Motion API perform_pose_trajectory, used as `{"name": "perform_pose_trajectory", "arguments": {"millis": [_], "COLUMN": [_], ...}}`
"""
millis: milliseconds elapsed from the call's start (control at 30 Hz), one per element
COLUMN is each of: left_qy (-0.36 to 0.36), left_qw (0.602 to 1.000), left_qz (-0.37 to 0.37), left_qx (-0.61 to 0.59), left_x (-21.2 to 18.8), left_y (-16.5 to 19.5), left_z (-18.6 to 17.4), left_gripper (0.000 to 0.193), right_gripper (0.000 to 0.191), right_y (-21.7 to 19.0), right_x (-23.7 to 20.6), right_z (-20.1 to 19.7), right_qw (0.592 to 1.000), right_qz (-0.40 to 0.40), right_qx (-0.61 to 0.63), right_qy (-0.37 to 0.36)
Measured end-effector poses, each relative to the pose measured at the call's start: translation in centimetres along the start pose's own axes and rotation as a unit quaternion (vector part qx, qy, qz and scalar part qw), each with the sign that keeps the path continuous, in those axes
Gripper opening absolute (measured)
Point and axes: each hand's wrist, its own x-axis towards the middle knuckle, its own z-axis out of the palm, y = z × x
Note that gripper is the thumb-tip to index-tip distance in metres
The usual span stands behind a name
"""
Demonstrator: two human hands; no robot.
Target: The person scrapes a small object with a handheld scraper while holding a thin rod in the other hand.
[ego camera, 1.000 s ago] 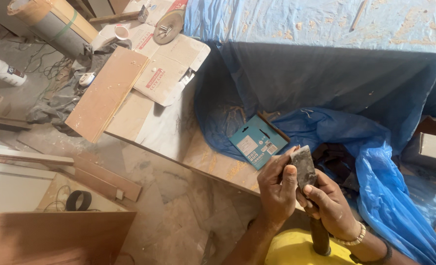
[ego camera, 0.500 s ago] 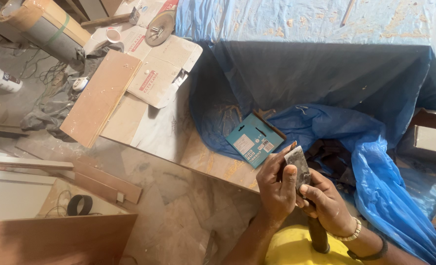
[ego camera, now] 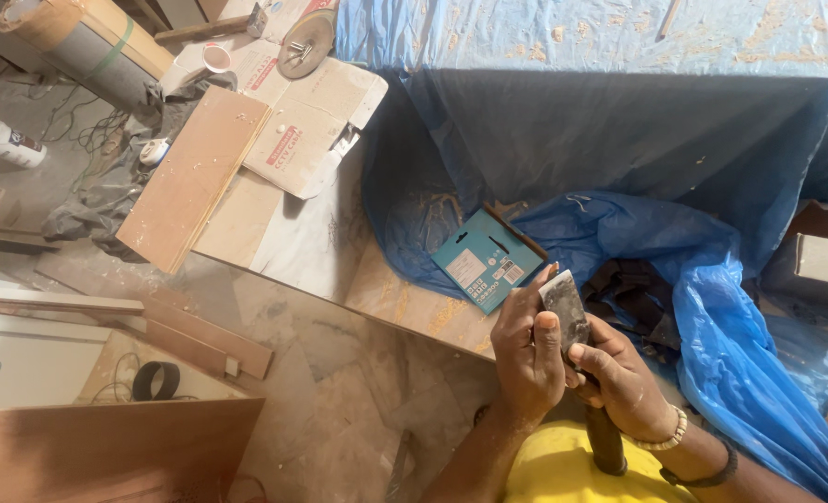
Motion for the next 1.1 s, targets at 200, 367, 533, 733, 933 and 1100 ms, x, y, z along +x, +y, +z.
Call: {"name": "perform_pose_trajectory", "arguments": {"millis": [200,367,533,733,933,1100], "left_qy": [0.004,0.015,0.013,0.001,0.017,0.025], "left_qw": [1.000,0.997,0.999,0.999,0.994,0.996], "left_qz": [-0.020,-0.068,-0.019,-0.051,-0.101,-0.078], "left_qx": [0.019,0.034,0.036,0.017,0.041,0.038], "left_x": [-0.2,-0.5,0.0,0.3,-0.4,-0.9], "left_y": [-0.2,-0.5,0.0,0.3,-1.4,-3.5], "left_z": [-0.1,-0.2,-0.2,-0.5,0.1,0.9], "left_gripper": [0.044,0.037,0.037,0.040,0.025,0.024], "right_gripper": [0.040,0.042,0.041,0.036,0.048,0.052], "right_y": [-0.2,-0.2,0.0,-0.2,-1.2,-0.7], "right_x": [-0.1,-0.3,0.0,0.4,-0.5,-0.3], "right_z": [0.1,0.1,0.0,0.5,0.9,1.2], "right_qw": [1.000,1.000,1.000,1.000,0.978,0.997], "right_qz": [-0.007,-0.012,-0.014,0.000,0.143,-0.041], "right_qx": [-0.003,0.008,0.002,-0.006,-0.084,-0.052], "right_qy": [-0.003,-0.002,0.010,-0.006,0.126,0.041]}}
